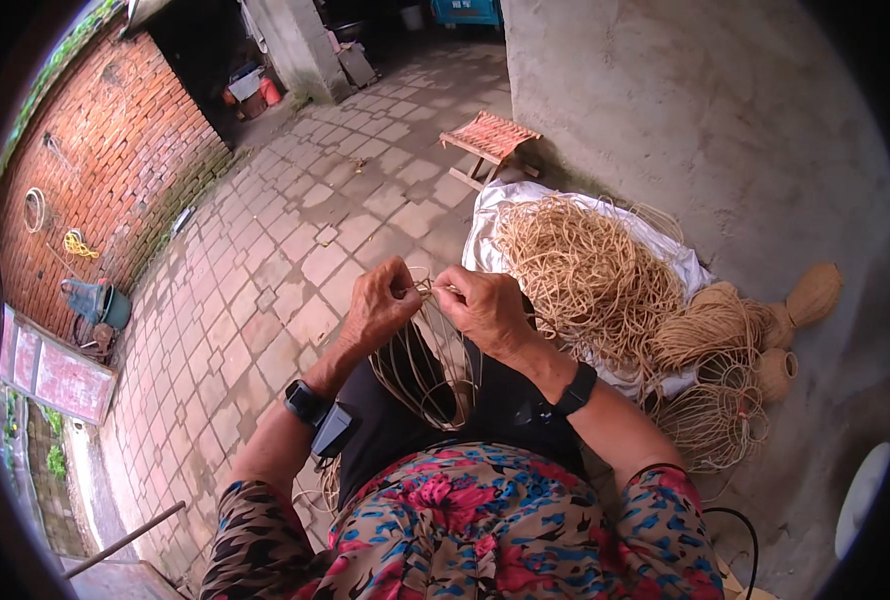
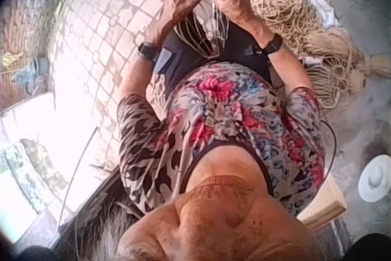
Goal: Weave a basket using natural fibers.
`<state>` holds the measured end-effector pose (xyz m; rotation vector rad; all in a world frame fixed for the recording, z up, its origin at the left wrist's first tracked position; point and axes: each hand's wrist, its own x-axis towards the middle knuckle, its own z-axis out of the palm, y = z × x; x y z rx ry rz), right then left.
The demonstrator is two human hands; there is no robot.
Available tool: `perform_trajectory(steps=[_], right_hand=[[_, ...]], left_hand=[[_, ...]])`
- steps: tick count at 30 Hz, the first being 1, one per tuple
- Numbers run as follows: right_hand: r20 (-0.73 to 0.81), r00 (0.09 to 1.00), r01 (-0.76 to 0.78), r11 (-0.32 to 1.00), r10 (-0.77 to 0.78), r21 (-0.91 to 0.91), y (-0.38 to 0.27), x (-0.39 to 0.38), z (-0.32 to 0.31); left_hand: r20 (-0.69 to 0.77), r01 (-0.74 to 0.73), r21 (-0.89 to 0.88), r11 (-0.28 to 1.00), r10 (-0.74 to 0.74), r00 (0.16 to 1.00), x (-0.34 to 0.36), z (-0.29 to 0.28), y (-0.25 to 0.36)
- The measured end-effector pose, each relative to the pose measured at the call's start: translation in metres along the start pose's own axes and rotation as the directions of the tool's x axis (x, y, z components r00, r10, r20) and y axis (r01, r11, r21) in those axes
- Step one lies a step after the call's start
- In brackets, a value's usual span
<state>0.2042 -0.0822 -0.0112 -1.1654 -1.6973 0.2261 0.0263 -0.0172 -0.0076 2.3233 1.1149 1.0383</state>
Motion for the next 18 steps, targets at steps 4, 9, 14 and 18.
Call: perform_trajectory(steps=[4,9,14,18], right_hand=[[0.031,0.999,0.026,0.998,-0.025,-0.050,0.005,0.005,0.012],[0.153,0.950,-0.313,0.817,0.273,0.485,0.002,0.008,0.003],[0.257,0.929,-0.365,0.784,0.267,0.502,0.009,0.003,0.003],[0.098,0.995,-0.035,0.995,0.026,0.095,0.008,0.001,0.010]], left_hand=[[0.079,0.090,-0.038,0.995,-0.087,0.993,0.001,-0.006,0.006],[0.017,0.023,0.091,0.996,-0.025,1.000,-0.002,-0.002,0.009],[0.053,0.067,0.201,0.977,-0.079,0.995,0.000,-0.005,0.018],[0.217,0.081,0.006,0.997,-0.080,0.973,0.007,-0.029,0.013]])
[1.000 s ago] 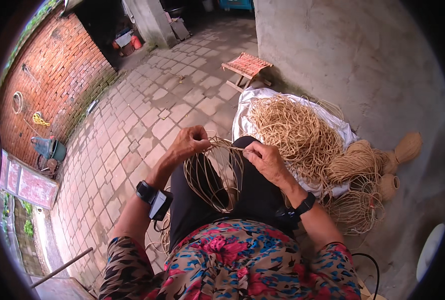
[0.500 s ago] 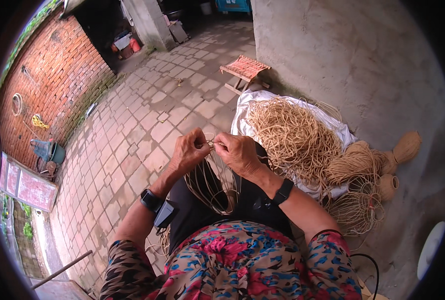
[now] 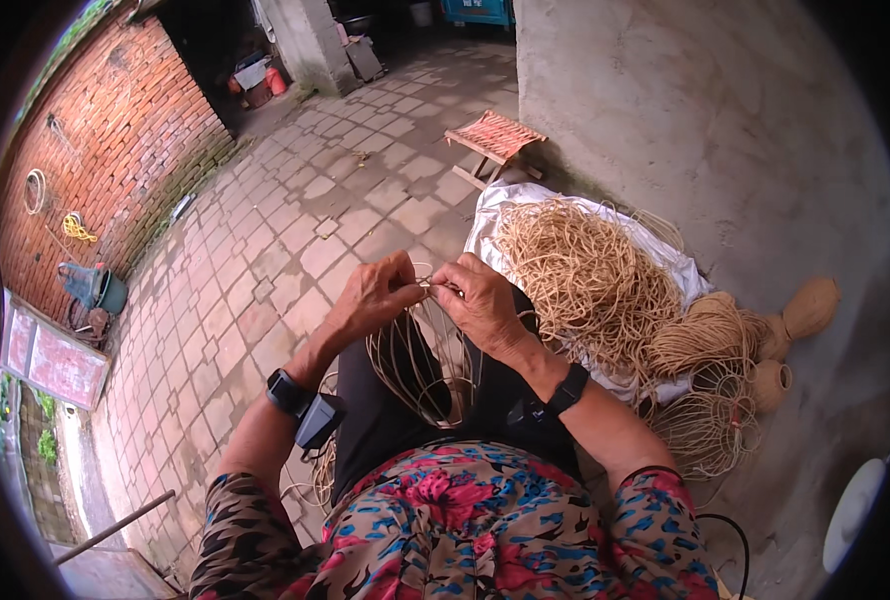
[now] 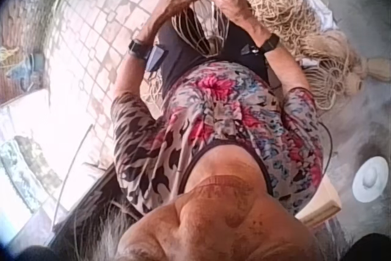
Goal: Weave a basket using natural fibers.
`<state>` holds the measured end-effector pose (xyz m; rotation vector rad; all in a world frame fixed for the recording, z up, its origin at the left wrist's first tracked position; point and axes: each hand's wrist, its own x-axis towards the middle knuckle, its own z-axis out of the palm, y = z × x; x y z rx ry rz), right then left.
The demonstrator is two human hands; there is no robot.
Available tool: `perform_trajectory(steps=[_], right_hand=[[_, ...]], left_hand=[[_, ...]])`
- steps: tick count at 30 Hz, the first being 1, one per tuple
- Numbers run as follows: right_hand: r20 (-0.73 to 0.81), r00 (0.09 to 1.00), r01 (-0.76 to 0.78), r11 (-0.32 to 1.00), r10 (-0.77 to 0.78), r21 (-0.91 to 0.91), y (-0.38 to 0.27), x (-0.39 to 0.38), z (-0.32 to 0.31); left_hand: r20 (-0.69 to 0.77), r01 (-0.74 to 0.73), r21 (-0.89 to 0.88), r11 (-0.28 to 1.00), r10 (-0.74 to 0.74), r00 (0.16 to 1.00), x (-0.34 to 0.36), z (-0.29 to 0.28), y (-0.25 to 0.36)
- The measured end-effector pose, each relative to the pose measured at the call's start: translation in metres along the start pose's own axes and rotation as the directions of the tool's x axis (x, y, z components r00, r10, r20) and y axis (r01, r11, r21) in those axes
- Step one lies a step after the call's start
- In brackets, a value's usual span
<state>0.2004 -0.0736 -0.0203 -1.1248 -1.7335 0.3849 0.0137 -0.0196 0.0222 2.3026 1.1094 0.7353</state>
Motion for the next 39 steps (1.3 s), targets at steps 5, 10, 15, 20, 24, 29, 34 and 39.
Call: perform_trajectory(steps=[5,10,15,20,24,29,34,39], right_hand=[[0.075,0.993,0.108,0.965,-0.093,-0.239,0.007,0.001,0.010],[-0.089,0.964,0.205,0.915,-0.250,-0.346,-0.026,-0.016,0.000],[0.091,0.975,0.223,0.883,-0.203,-0.413,-0.030,-0.027,0.008],[0.054,0.965,0.247,0.814,-0.258,-0.526,-0.029,-0.023,0.023],[0.042,0.970,0.228,0.830,-0.240,-0.509,-0.037,-0.016,0.018],[0.009,1.000,0.029,0.997,-0.029,-0.066,-0.044,-0.012,0.023],[0.085,0.979,-0.185,0.983,0.185,-0.011,-0.042,-0.022,0.009],[0.048,0.991,-0.101,0.940,0.123,-0.326,-0.048,-0.027,0.005]], left_hand=[[0.277,0.048,-0.171,0.984,0.001,0.961,0.009,-0.014,-0.002],[0.479,0.215,-0.155,0.964,-0.117,0.870,0.024,-0.013,0.006],[0.580,0.085,-0.246,0.966,0.076,0.811,0.049,0.001,-0.015],[0.491,-0.484,-0.096,0.870,0.465,0.737,0.052,0.016,-0.041],[0.528,0.162,-0.093,0.982,-0.090,0.844,0.032,-0.006,0.000],[0.300,-0.109,-0.145,0.983,0.148,0.943,0.010,-0.010,-0.007],[0.223,-0.105,-0.239,0.965,0.160,0.961,0.001,-0.014,-0.004],[0.230,-0.066,-0.248,0.967,0.125,0.965,-0.001,-0.014,-0.001]])
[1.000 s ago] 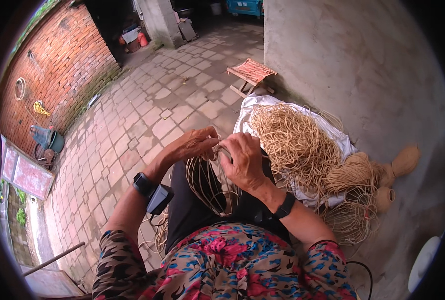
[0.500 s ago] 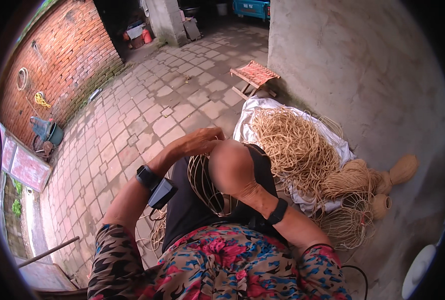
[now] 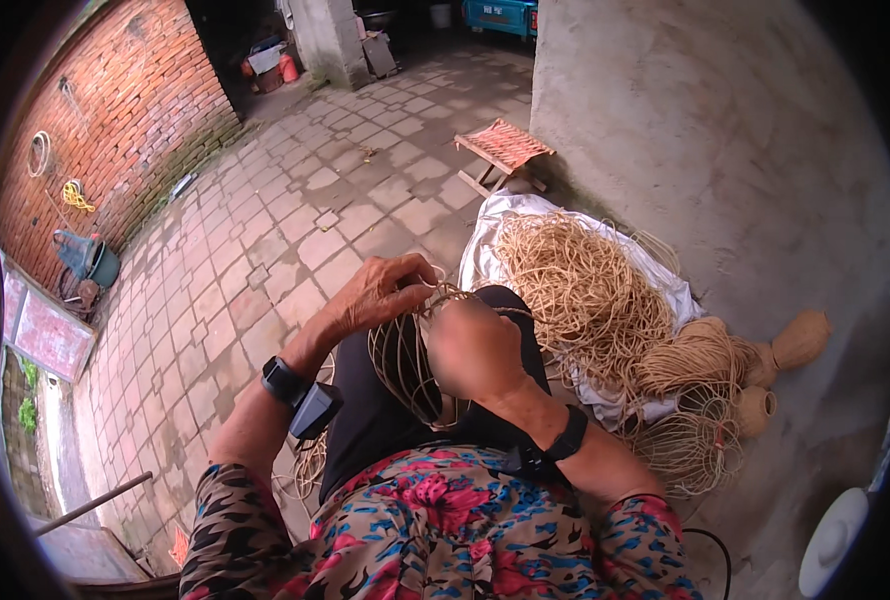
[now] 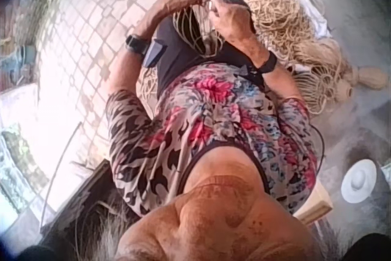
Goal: Weave a basket using natural fibers.
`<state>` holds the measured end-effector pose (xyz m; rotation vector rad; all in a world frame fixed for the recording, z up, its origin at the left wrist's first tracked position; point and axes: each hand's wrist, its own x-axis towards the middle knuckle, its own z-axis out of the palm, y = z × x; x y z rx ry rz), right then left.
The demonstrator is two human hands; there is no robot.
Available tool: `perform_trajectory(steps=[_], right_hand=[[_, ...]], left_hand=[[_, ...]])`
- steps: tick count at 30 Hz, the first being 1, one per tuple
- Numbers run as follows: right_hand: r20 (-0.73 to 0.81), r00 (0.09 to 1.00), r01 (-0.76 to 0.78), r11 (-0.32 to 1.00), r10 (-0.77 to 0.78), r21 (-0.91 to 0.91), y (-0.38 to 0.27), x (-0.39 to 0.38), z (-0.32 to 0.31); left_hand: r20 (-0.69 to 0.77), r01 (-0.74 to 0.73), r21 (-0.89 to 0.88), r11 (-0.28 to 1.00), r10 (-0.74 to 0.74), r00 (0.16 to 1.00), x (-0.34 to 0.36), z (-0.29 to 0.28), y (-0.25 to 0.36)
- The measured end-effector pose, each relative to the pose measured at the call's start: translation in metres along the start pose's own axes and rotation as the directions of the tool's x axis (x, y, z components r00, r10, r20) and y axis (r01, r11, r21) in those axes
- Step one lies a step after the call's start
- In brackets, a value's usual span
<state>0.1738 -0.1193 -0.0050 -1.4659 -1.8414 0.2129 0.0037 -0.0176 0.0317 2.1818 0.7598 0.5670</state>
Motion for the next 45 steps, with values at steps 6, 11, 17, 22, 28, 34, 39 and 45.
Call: perform_trajectory(steps=[6,11,17,22,28,34,39,45], right_hand=[[-0.107,0.987,0.111,0.991,-0.119,-0.080,-0.006,0.012,0.012],[0.007,0.993,-0.114,0.955,0.116,0.274,0.010,0.007,0.000],[0.757,0.653,-0.714,0.354,0.027,0.604,0.005,-0.007,-0.040],[0.509,0.840,-0.246,0.705,-0.188,0.665,-0.008,-0.023,-0.132],[-0.151,0.926,0.329,0.539,-0.348,0.776,-0.025,-0.042,-0.214],[-0.495,0.868,-0.260,0.891,0.046,-0.373,0.084,-0.025,-0.242],[-0.096,0.995,-0.005,0.991,0.018,0.131,0.079,0.000,-0.109],[0.186,0.976,0.074,0.979,-0.110,0.190,0.050,-0.004,-0.021]], left_hand=[[-0.053,-0.018,0.046,0.999,0.021,0.998,0.002,0.004,-0.003],[-0.045,0.037,-0.067,0.997,-0.041,0.998,0.001,0.008,-0.005],[-0.094,0.011,-0.107,0.994,-0.021,0.995,0.001,0.013,-0.016],[-0.082,0.043,-0.161,0.986,-0.057,0.995,0.001,0.012,-0.016],[-0.070,0.067,-0.154,0.986,-0.079,0.994,0.004,0.012,-0.025],[-0.058,0.092,-0.127,0.988,-0.100,0.993,0.009,0.013,-0.023],[-0.034,0.070,-0.064,0.995,-0.072,0.997,0.011,0.019,-0.021],[-0.017,0.078,-0.137,0.988,-0.081,0.997,0.013,0.018,-0.024]])
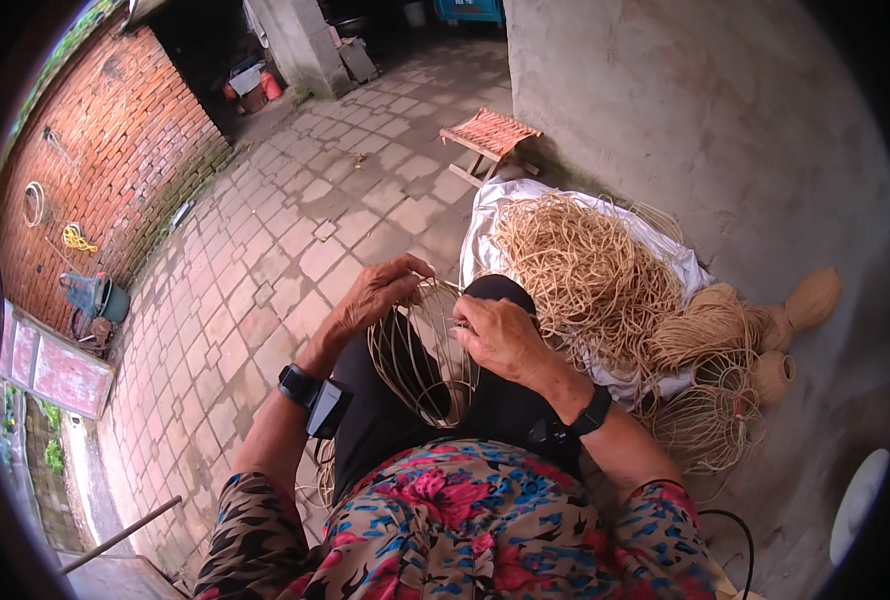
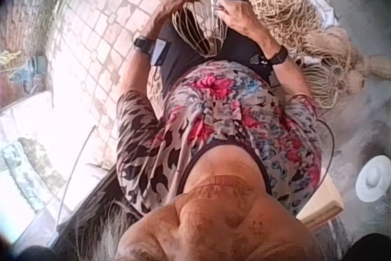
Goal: Weave a basket using natural fibers.
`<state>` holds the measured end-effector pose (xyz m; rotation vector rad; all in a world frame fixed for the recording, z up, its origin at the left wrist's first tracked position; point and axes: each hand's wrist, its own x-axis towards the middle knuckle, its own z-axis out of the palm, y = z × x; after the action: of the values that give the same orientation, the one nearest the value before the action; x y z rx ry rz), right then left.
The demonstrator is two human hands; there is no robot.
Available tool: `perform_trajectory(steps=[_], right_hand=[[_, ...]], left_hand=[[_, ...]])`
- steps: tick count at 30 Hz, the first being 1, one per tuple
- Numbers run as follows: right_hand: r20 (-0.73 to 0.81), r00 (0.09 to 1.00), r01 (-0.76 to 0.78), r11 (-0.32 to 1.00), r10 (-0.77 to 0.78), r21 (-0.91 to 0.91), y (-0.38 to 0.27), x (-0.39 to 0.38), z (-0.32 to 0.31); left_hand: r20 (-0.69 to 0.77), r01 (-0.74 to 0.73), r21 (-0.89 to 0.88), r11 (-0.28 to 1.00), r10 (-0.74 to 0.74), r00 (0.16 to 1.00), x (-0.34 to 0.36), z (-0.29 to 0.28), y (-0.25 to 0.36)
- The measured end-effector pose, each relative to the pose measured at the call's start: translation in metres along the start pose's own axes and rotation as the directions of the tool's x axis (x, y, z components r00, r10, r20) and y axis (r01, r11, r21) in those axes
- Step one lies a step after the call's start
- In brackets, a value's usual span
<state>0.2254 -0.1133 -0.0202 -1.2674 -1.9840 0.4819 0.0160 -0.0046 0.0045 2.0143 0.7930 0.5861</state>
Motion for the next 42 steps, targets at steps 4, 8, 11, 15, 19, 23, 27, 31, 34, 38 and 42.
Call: perform_trajectory(steps=[4,8,11,15,19,23,27,31,34,38,42], right_hand=[[-0.017,0.998,0.069,0.975,-0.067,0.212,-0.011,0.017,-0.005],[-0.148,0.988,0.072,0.980,-0.045,0.186,-0.010,0.056,-0.011],[-0.209,0.978,0.018,0.991,0.010,0.134,0.013,0.065,0.001],[-0.246,0.962,-0.102,0.992,0.117,0.073,0.021,0.051,0.008],[-0.229,0.963,-0.127,0.989,0.140,0.072,0.025,0.034,0.023],[-0.205,0.968,-0.116,0.981,0.147,0.153,0.020,0.042,0.027],[-0.275,0.958,-0.028,0.983,0.078,0.182,0.017,0.059,0.016],[-0.175,0.980,0.102,0.995,-0.099,0.007,0.024,0.075,0.019],[0.038,0.997,0.057,0.995,-0.060,0.079,0.022,0.084,0.016],[0.008,0.984,0.178,0.982,-0.178,-0.067,0.013,0.087,0.012],[0.025,0.816,0.511,0.701,-0.577,-0.497,-0.009,0.091,0.001]], left_hand=[[0.054,0.018,-0.163,0.986,-0.009,0.998,-0.004,-0.005,-0.003],[0.045,-0.012,-0.085,0.996,0.015,0.999,-0.002,-0.005,-0.001],[-0.049,0.047,0.085,0.995,-0.043,0.998,-0.002,0.003,0.000],[-0.182,0.088,0.226,0.970,-0.046,0.982,-0.004,0.013,0.003],[-0.212,0.130,0.227,0.965,-0.082,0.974,0.000,0.013,0.005],[-0.136,0.119,-0.308,0.944,-0.167,0.976,0.000,0.006,-0.003],[-0.143,0.122,-0.436,0.892,-0.202,0.969,-0.003,0.002,0.001],[-0.255,0.025,-0.482,0.876,-0.167,0.952,-0.007,0.006,-0.006],[-0.273,-0.008,-0.556,0.831,-0.173,0.946,-0.009,0.008,-0.007],[-0.306,-0.020,-0.568,0.823,-0.188,0.933,-0.008,0.012,-0.007],[-0.222,0.050,-0.257,0.965,-0.109,0.969,-0.008,0.003,-0.013]])
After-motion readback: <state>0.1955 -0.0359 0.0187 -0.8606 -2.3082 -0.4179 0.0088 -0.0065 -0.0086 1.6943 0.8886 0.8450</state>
